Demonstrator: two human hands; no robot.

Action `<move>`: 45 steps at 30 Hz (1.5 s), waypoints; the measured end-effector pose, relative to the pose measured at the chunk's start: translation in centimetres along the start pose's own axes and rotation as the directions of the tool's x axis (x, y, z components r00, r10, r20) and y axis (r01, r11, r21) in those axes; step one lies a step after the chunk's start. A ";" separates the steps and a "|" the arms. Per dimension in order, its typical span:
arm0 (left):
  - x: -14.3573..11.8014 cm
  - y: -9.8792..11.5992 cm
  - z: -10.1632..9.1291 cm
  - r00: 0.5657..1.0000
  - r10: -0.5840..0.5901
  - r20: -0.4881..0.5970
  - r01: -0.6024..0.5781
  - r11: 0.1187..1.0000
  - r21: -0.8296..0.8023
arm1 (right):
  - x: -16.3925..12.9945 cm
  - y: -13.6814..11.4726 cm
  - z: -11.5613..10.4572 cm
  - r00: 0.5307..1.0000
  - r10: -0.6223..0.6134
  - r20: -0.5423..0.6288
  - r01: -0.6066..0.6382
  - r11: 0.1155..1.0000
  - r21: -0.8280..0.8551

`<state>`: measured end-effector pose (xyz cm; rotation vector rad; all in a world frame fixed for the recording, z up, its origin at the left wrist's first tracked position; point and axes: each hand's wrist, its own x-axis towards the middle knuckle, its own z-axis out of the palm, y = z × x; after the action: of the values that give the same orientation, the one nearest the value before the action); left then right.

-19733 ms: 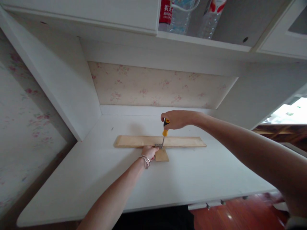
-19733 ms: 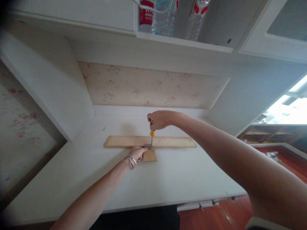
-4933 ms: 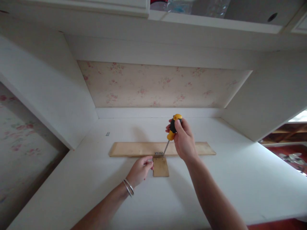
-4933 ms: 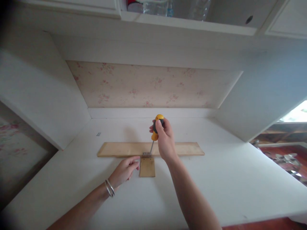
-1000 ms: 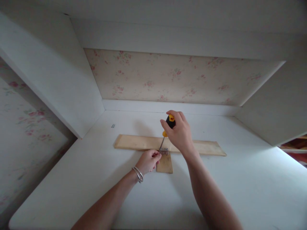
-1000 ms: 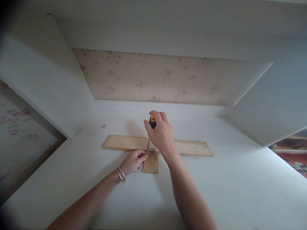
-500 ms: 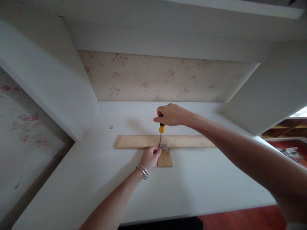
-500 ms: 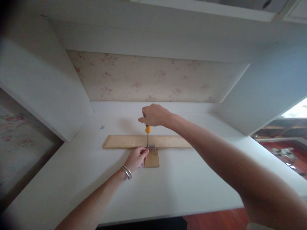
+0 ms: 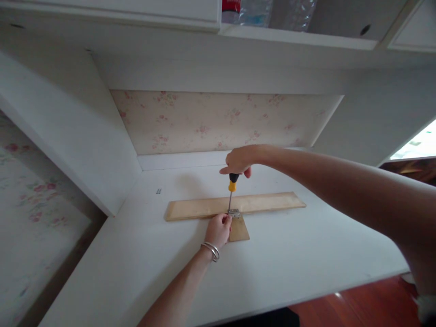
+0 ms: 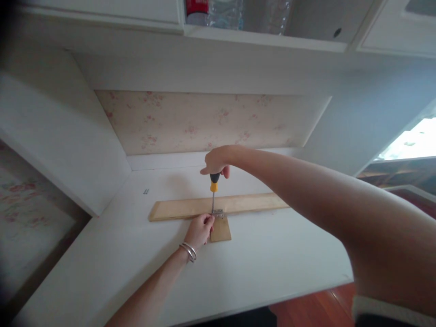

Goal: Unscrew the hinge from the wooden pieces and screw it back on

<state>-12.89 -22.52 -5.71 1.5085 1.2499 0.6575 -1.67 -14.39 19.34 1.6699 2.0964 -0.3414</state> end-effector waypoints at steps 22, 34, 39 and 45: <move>0.1 -0.4 0.0 0.999 0.040 -0.008 -0.039 0.998 0.047 | -1.3 0.4 -0.6 0.999 -0.032 0.015 0.032 0.999 0.032; -0.1 -0.1 0.0 0.999 0.041 -0.010 -0.041 0.999 0.023 | -1.3 1.1 -0.5 0.999 -0.048 -0.020 0.049 0.999 0.015; 0.1 -0.3 0.2 1.000 0.029 -0.003 -0.029 0.999 0.018 | -1.6 0.8 -0.8 0.996 -0.078 0.034 0.079 0.997 -0.026; 0.0 -0.3 0.1 0.999 0.039 -0.015 -0.038 0.999 0.027 | -1.7 0.6 -1.3 0.997 -0.021 0.069 0.023 0.999 -0.040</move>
<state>-12.89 -22.54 -6.03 1.5557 1.2486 0.6810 -1.04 -15.15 21.31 1.5904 2.0592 -0.3554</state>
